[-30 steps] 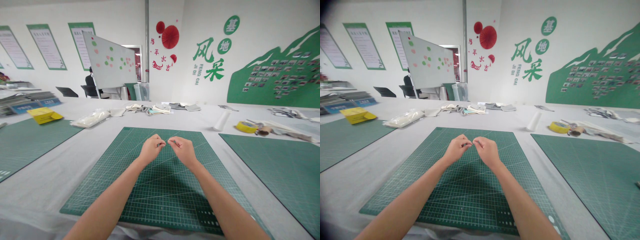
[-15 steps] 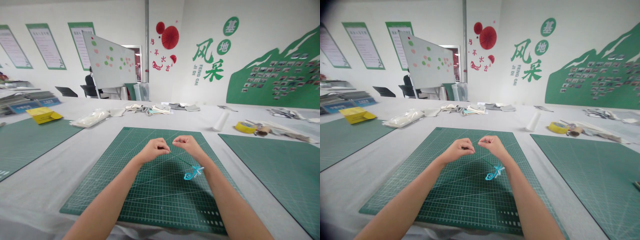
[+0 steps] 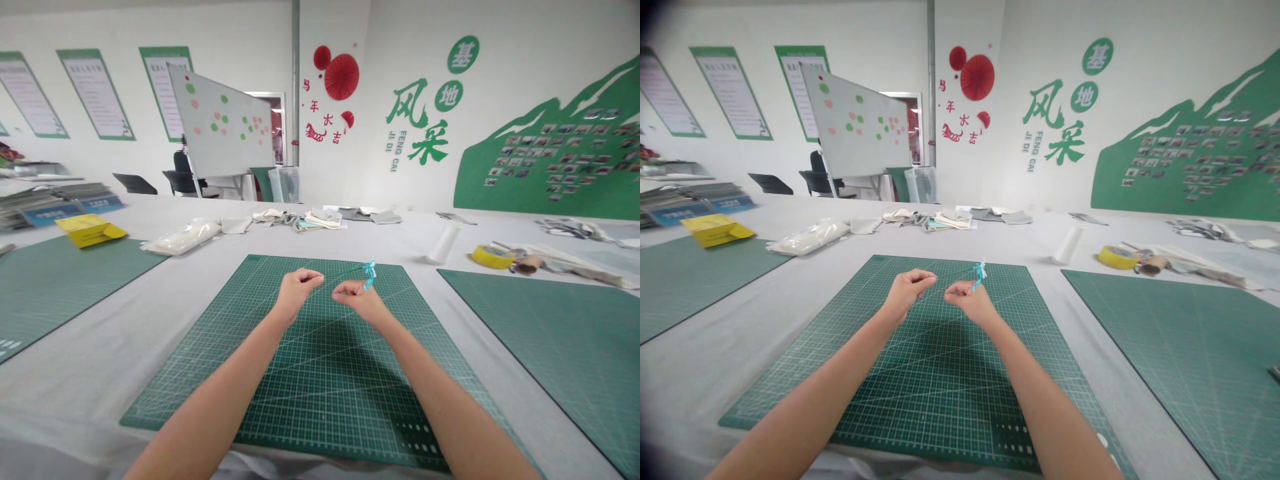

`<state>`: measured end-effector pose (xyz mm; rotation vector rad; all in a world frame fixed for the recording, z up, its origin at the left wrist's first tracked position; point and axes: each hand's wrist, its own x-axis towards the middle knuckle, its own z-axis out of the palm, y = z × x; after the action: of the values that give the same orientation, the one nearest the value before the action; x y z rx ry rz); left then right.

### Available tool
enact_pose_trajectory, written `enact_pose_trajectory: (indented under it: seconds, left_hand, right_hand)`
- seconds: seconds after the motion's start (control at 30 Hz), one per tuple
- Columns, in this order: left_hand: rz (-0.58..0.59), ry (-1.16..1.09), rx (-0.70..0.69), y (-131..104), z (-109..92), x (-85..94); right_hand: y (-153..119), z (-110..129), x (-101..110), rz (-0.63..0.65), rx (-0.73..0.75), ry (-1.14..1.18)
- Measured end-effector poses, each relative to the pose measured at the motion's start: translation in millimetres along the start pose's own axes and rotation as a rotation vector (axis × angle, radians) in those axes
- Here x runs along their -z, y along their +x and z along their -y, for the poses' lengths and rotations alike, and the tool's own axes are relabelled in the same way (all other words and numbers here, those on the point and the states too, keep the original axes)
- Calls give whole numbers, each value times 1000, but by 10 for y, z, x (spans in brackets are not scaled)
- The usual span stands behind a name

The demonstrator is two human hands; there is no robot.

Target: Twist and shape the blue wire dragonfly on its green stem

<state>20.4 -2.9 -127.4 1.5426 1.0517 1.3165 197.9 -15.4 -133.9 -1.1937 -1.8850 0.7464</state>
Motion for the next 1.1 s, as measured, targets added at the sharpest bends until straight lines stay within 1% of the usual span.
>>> enact_pose_trajectory:
  seconds: [0.17,0.33,0.47,0.67,0.8,0.9,1.0,1.1]
  left_hand:
    - [-47,-10,25,-3,-8,-6]
    - [-42,23,2,1,35,1]
    - [-52,96,-47,10,70,7]
    - [-65,326,-183,10,45,15]
    - [-45,482,-280,-22,0,0]
    - [-16,534,-343,-46,-26,-14]
    - [11,553,-357,-59,-41,-24]
    - [33,562,-350,-64,-43,-30]
  right_hand:
    - [-44,88,-79,-44,12,-75]
    - [-84,166,-119,-39,92,-139]
    - [-110,210,-123,-42,119,-169]
    - [-142,271,-126,-56,153,-208]
    - [-159,317,-110,-128,190,-250]
    - [-164,338,-70,-205,201,-280]
    - [-162,343,-17,-257,192,-323]
    - [-161,339,17,-280,191,-349]
